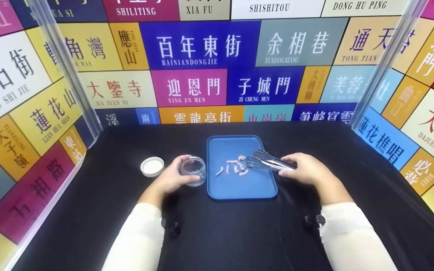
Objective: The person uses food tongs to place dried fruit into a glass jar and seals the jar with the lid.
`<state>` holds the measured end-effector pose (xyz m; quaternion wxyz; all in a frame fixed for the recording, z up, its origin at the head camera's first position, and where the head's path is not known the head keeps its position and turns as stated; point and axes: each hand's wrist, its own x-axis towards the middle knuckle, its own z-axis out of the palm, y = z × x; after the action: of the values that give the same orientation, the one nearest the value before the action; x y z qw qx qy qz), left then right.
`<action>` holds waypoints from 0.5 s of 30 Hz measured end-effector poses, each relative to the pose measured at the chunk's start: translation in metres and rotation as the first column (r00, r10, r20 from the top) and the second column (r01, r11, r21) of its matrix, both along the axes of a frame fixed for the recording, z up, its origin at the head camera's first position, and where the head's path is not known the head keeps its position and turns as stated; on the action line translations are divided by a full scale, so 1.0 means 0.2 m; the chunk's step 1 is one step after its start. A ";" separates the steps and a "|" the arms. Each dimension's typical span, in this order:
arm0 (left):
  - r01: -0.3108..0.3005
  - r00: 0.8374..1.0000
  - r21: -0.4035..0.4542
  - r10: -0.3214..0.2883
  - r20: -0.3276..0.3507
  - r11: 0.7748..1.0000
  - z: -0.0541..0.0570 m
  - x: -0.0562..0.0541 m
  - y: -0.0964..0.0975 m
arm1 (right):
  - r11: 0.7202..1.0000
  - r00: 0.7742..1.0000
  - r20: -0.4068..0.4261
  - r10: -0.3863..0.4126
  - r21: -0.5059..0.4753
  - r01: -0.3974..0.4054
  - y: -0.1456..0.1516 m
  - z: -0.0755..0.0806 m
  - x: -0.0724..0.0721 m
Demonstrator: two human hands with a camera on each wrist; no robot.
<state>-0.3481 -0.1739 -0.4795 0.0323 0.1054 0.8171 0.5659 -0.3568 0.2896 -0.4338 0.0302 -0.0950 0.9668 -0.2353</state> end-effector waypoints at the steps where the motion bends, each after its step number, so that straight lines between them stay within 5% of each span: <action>1: 0.000 1.000 0.000 0.000 0.000 1.000 0.00 0.00 0.00 | 1.000 1.000 0.005 -0.001 0.001 0.001 0.00 0.00 0.00; 15: 0.002 1.000 -0.008 -0.002 -0.011 1.000 0.01 0.01 0.00 | 1.000 1.000 0.015 0.005 -0.008 -0.005 -0.01 -0.02 -0.01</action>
<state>-0.3459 -0.1736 -0.4771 0.0289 0.1091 0.8193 0.5622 -0.3581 0.2884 -0.4376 0.0377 -0.0958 0.9654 -0.2398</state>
